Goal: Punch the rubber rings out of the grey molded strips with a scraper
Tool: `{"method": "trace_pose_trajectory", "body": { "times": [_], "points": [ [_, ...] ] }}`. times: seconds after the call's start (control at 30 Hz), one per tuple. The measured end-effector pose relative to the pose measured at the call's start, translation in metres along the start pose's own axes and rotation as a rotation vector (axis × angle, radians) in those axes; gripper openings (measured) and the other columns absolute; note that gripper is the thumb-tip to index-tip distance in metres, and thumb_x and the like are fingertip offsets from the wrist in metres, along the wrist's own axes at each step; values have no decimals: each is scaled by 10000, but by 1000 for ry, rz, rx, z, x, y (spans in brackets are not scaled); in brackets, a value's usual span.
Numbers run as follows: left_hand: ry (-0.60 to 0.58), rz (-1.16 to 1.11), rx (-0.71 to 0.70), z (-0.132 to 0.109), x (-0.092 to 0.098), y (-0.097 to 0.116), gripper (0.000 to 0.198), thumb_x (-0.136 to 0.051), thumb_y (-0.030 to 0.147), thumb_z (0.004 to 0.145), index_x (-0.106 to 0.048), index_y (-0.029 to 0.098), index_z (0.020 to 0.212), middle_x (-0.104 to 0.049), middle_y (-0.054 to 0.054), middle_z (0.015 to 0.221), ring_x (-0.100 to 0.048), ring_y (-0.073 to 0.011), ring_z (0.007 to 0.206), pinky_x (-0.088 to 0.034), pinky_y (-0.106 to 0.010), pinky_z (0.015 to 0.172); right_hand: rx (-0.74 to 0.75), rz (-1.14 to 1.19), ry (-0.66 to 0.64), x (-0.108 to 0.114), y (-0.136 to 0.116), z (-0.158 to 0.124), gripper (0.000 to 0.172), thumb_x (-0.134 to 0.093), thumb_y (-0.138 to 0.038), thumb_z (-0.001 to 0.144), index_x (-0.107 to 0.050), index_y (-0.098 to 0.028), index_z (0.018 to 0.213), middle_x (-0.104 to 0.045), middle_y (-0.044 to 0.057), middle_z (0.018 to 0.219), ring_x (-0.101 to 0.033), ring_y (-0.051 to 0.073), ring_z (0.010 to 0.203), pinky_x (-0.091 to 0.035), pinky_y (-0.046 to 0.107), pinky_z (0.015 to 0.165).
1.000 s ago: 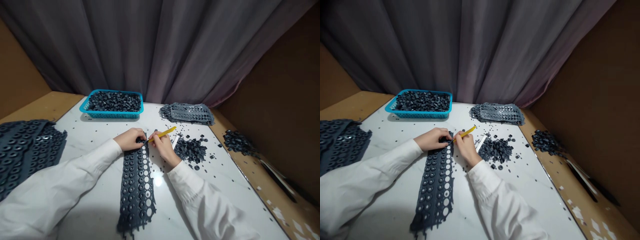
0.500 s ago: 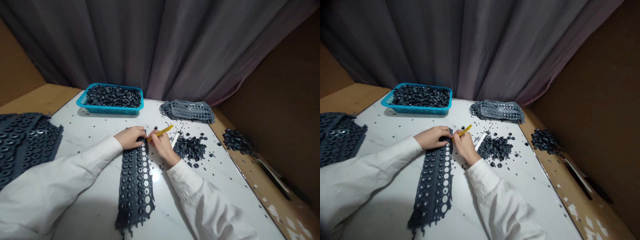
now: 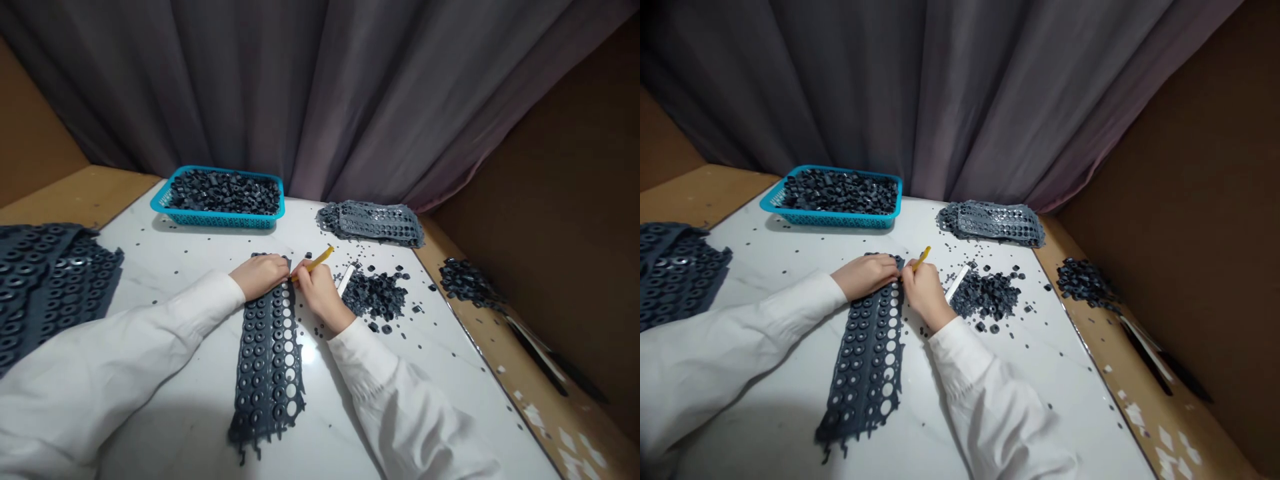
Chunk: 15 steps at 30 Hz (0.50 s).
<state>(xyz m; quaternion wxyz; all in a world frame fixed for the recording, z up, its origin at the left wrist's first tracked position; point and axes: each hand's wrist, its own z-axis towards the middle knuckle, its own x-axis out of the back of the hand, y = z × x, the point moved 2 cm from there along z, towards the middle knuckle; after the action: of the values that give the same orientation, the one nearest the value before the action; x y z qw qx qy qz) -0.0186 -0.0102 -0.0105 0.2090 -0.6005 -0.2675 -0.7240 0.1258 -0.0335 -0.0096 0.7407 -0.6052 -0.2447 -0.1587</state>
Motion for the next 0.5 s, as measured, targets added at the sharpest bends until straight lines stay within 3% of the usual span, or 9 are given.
{"method": "trace_pose_trajectory", "body": {
  "times": [0.1, 0.2, 0.5],
  "points": [
    [88, -234, 27, 0, 1, -8, 136, -522, 201, 856, -636, 149, 805, -646, -37, 816, -581, -161, 825, -446, -270, 779, 16, -30, -6, 0, -3, -1, 242, -383, -161, 814, -555, -157, 644, -581, 23, 569, -529, 133, 558, -371, 223, 572],
    [115, -316, 62, 0, 2, -11, 129, -537, 200, 845, -636, 145, 782, -652, -38, 802, -584, -163, 806, -444, -272, 770, 20, -43, -9, 0, -5, -1, 248, -384, -160, 818, -558, -156, 642, -587, 29, 577, -533, 135, 561, -372, 224, 572],
    [-63, -180, 21, 0, 9, -5, 128, -542, 206, 835, -640, 157, 900, -614, -59, 915, -565, -191, 886, -437, -295, 812, 43, 63, 11, 0, 1, 1, 240, -378, -152, 800, -565, -158, 648, -561, 2, 548, -522, 131, 558, -377, 216, 569]
  ]
}}
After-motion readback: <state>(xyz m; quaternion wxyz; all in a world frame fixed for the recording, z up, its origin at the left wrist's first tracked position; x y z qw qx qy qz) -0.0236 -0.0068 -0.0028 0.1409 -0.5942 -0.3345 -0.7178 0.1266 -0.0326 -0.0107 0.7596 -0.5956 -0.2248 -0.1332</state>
